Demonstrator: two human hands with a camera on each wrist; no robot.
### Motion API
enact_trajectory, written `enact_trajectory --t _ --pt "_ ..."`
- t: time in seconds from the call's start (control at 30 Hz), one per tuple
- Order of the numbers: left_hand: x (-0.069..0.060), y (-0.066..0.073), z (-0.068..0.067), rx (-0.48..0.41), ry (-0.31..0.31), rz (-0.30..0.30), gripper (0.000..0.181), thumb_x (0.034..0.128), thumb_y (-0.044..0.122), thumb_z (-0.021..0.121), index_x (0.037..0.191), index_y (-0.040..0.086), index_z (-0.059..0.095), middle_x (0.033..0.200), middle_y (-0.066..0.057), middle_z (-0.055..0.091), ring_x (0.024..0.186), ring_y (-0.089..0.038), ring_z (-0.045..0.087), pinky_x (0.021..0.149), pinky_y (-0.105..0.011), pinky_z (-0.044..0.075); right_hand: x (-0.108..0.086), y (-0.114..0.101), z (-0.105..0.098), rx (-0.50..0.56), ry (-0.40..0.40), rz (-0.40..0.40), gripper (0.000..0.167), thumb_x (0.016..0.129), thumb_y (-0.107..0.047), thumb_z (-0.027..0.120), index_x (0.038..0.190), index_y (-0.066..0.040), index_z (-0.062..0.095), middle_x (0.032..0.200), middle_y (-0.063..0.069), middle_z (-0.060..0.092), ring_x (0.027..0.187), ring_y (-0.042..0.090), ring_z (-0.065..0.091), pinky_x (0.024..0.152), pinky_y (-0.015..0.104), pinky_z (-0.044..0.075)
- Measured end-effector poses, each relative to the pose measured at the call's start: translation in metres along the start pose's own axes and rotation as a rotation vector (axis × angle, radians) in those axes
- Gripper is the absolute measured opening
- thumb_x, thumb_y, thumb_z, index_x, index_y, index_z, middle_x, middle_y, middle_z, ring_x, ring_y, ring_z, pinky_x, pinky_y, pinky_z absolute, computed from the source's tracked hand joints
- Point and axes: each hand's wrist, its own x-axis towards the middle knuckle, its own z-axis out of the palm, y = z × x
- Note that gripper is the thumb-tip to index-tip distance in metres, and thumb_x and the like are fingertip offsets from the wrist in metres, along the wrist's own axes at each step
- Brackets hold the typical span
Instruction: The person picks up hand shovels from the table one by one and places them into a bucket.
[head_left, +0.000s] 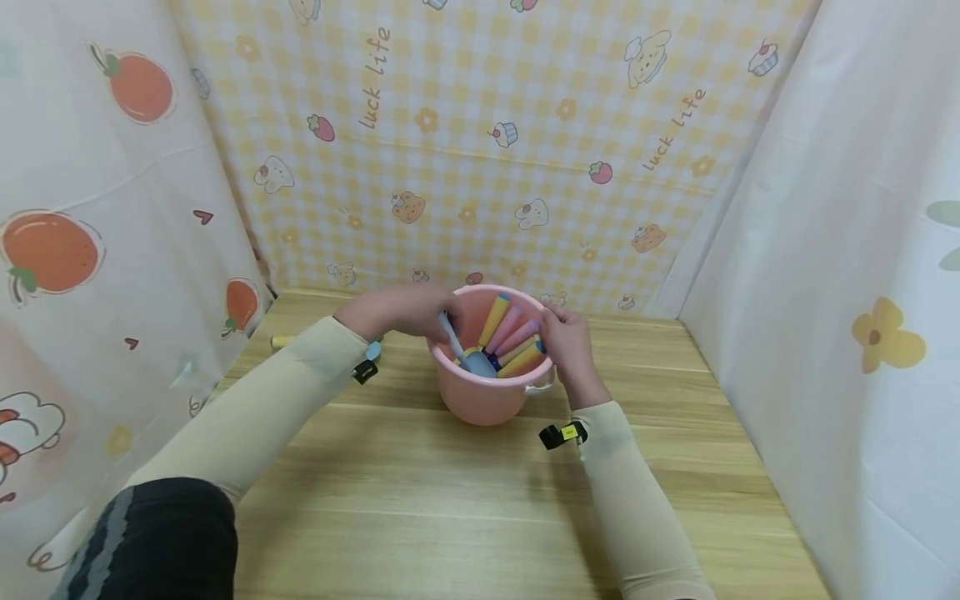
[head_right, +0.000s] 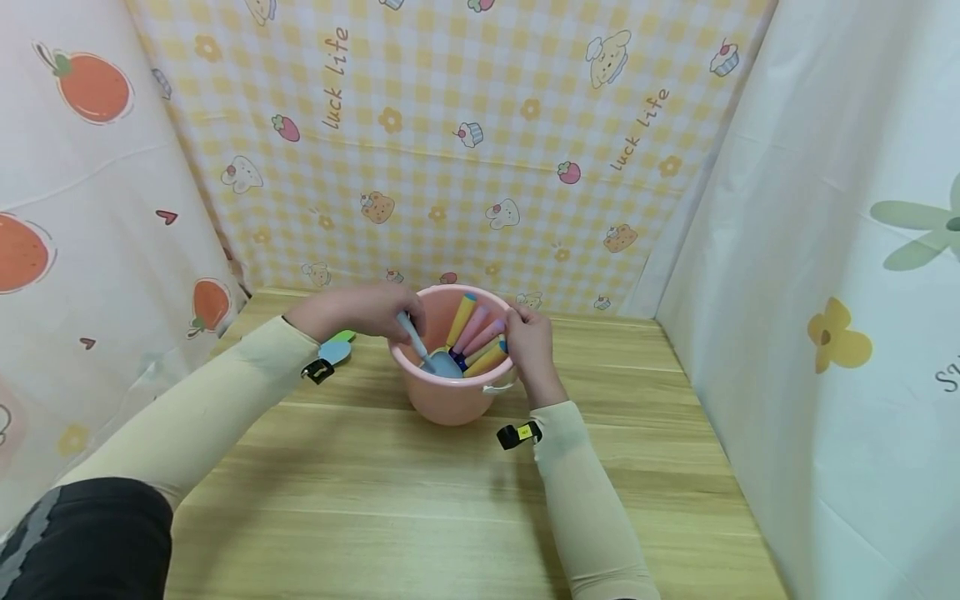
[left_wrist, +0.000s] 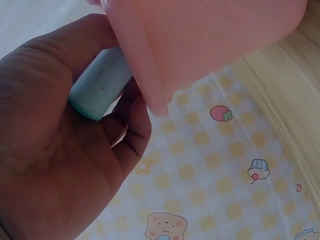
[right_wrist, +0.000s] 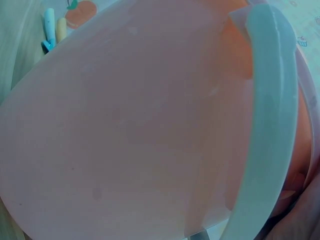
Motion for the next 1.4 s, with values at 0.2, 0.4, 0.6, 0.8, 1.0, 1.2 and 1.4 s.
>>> enact_trajectory --t 0.2,0.4,0.6,0.8,1.0,1.2,1.4 --pt "0.004 0.000 0.000 0.028 0.011 0.000 0.017 0.0939 0.002 0.079 0.106 0.012 0.083 0.100 0.000 0.076 0.092 -0.021 0.066 0.084 -0.038 0.057 -0.001 -0.001 0.000 0.006 -0.002 -0.002 0.038 0.114 -0.027 0.060 0.146 -0.011 0.073 0.063 -0.007 0.049 0.057 0.006 0.047 0.052 0.019 0.045" --pt "0.007 0.001 0.000 0.024 -0.001 -0.032 0.023 0.0948 0.005 0.080 0.117 0.009 0.083 0.112 -0.005 0.076 0.099 -0.022 0.070 0.087 -0.038 0.060 -0.001 -0.002 0.000 0.010 -0.010 0.007 0.038 0.115 -0.028 0.059 0.147 -0.012 0.073 0.064 -0.005 0.050 0.058 0.007 0.048 0.053 0.020 0.046" --pt "0.009 0.002 0.002 0.007 -0.006 -0.056 0.023 0.0954 0.006 0.080 0.118 0.010 0.082 0.114 -0.005 0.076 0.100 -0.023 0.069 0.087 -0.038 0.060 -0.002 -0.003 -0.001 -0.002 -0.016 0.013 0.038 0.116 -0.029 0.059 0.147 -0.014 0.073 0.064 -0.005 0.049 0.057 0.008 0.047 0.054 0.020 0.046" --pt "0.012 0.001 0.005 -0.036 -0.003 -0.067 0.026 0.0943 0.011 0.084 0.120 0.011 0.081 0.115 -0.005 0.075 0.100 -0.024 0.069 0.084 -0.036 0.061 -0.002 -0.004 -0.001 -0.009 -0.020 0.025 0.038 0.116 -0.030 0.058 0.147 -0.015 0.073 0.065 -0.005 0.050 0.058 0.008 0.047 0.056 0.020 0.047" --pt "0.017 -0.004 0.008 -0.069 0.009 -0.071 0.031 0.0956 0.006 0.079 0.127 0.008 0.079 0.121 -0.009 0.075 0.101 -0.025 0.069 0.082 -0.035 0.063 -0.002 -0.004 -0.001 -0.025 -0.013 0.028 0.038 0.115 -0.029 0.058 0.147 -0.016 0.073 0.068 -0.003 0.051 0.061 0.009 0.049 0.057 0.020 0.048" --pt "0.019 -0.009 0.010 -0.026 0.070 -0.033 0.027 0.0979 0.005 0.072 0.123 0.010 0.080 0.121 -0.005 0.072 0.105 -0.024 0.067 0.083 -0.036 0.061 -0.001 -0.004 -0.001 -0.017 -0.012 0.019 0.039 0.115 -0.029 0.058 0.149 -0.014 0.072 0.064 -0.005 0.050 0.058 0.007 0.047 0.055 0.019 0.046" --pt "0.020 -0.012 0.011 0.019 0.134 0.014 0.026 0.1013 0.007 0.069 0.124 0.011 0.081 0.128 -0.007 0.067 0.120 -0.027 0.061 0.096 -0.042 0.058 -0.003 -0.004 -0.001 -0.007 -0.005 0.019 0.039 0.115 -0.029 0.059 0.148 -0.014 0.072 0.063 -0.006 0.049 0.057 0.006 0.047 0.053 0.019 0.045"
